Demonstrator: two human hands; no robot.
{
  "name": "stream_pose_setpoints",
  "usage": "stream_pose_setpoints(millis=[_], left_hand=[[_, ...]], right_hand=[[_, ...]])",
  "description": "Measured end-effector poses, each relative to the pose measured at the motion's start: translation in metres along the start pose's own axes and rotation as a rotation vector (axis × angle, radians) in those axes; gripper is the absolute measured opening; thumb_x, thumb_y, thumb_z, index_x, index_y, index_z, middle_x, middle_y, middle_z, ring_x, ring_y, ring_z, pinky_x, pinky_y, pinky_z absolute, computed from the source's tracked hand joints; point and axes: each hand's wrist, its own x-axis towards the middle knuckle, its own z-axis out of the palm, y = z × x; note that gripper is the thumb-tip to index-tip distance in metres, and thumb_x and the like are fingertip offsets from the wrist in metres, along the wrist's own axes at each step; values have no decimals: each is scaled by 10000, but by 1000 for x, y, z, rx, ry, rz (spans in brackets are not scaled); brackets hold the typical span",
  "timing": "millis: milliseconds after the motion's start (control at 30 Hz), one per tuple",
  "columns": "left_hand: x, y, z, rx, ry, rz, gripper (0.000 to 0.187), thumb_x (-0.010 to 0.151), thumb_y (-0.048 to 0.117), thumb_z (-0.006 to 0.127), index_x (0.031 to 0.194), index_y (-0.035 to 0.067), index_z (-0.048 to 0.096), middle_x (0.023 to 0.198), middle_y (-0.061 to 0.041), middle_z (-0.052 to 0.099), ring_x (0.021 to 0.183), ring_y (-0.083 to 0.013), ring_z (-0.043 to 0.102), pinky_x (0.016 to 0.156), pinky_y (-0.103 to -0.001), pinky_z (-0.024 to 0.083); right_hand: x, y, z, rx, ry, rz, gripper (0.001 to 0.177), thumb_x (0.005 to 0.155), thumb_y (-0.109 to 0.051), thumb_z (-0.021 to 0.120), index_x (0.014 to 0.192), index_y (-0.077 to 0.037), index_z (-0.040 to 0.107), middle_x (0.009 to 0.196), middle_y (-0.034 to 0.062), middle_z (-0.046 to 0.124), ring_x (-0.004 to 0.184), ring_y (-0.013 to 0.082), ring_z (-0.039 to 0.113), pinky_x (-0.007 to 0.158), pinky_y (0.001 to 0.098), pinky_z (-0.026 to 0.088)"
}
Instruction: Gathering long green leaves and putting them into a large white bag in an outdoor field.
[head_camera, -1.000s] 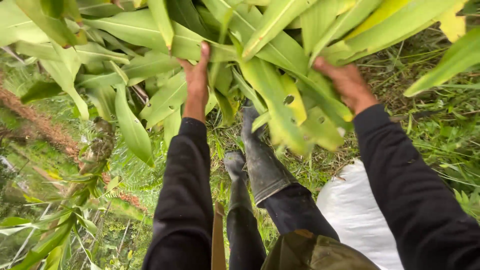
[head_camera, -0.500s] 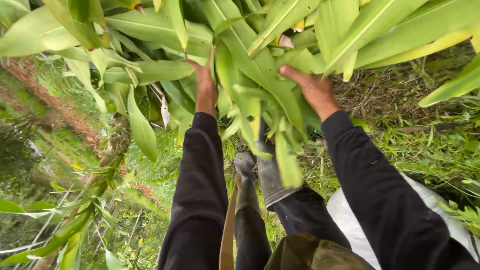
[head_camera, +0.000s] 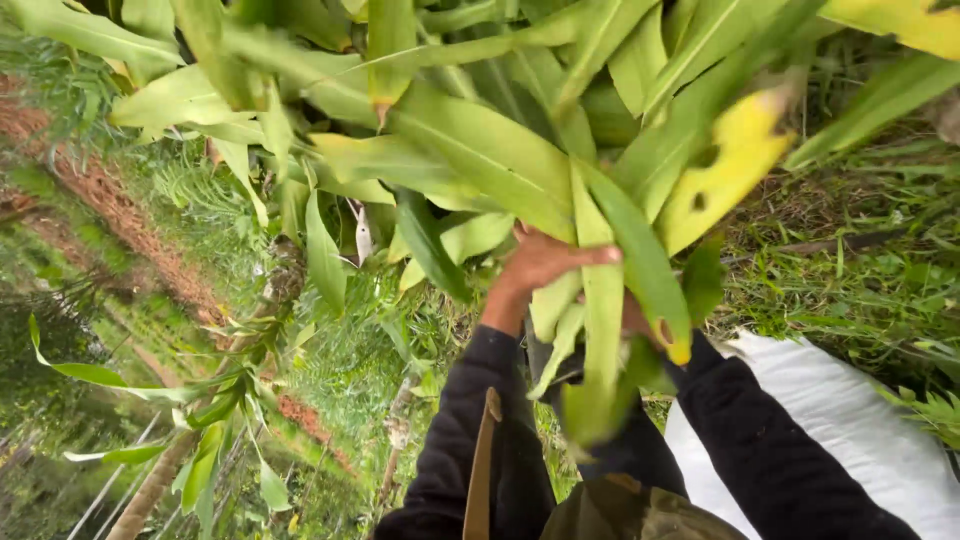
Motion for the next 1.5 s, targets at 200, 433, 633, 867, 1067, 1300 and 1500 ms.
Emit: stream_pose_setpoints(millis=[200, 433, 633, 867, 1067, 1300, 1500], left_hand=[[-31, 21, 36, -67, 242, -65, 1386, 518, 475, 922, 1553, -90, 194, 1468, -322, 480, 1328, -420, 499, 1113, -433, 429], [-8, -2, 28, 137, 426, -263, 933, 647, 360, 905, 1369, -40, 471, 1099, -259, 730, 987, -407, 721, 909, -452, 574], [1, -76, -3, -235, 380, -33, 651, 669, 181, 861, 1231, -35, 613, 1011, -161, 776, 838, -264, 761, 802, -369, 622], [-14, -140, -56, -726, 216, 18, 409, 700, 75, 820, 1087, -11, 721, 953, -136, 734, 821, -246, 709, 759, -349, 595], [-27, -142, -70, -979, 227, -378, 410, 677, 251, 759, 1036, 53, 744, 967, -104, 737, 893, -263, 686, 855, -369, 543], [-2, -251, 9, -880, 179, -85, 360, 813, 270, 732, 1080, 29, 743, 1033, -113, 732, 937, -254, 681, 921, -360, 536], [-60, -209, 29, -411, 231, 162, 357, 845, 309, 738, 1130, 95, 728, 1087, -82, 741, 1008, -238, 693, 974, -377, 531]], right_hand=[[-45, 38, 25, -486, -72, -163, 385, 965, -179, 634, 1332, -69, 593, 1272, 158, 643, 1174, 277, 579, 1009, 428, 488], [-60, -37, 70, -529, -113, -137, 507, 894, -132, 688, 1371, -54, 533, 1261, 154, 625, 1157, 281, 575, 991, 434, 491], [-61, -33, 13, -29, -173, -95, 827, 837, -199, 820, 1532, -9, 413, 1469, 189, 526, 1346, 336, 522, 1089, 436, 457], [64, 17, 16, 255, 201, 160, 625, 993, -404, 598, 1508, -138, 365, 1477, 85, 468, 1325, 256, 480, 986, 460, 490], [106, 75, 47, 388, -114, 98, 592, 992, -390, 615, 1473, -68, 488, 1433, 114, 568, 1289, 257, 563, 1037, 427, 485], [80, -19, 98, 248, -402, -36, 637, 881, -316, 736, 1420, -18, 573, 1378, 114, 633, 1235, 211, 615, 1072, 362, 464], [-40, -146, 137, -35, -190, -184, 635, 732, -165, 914, 1293, 4, 670, 1252, 86, 735, 1128, 196, 689, 1031, 349, 511]])
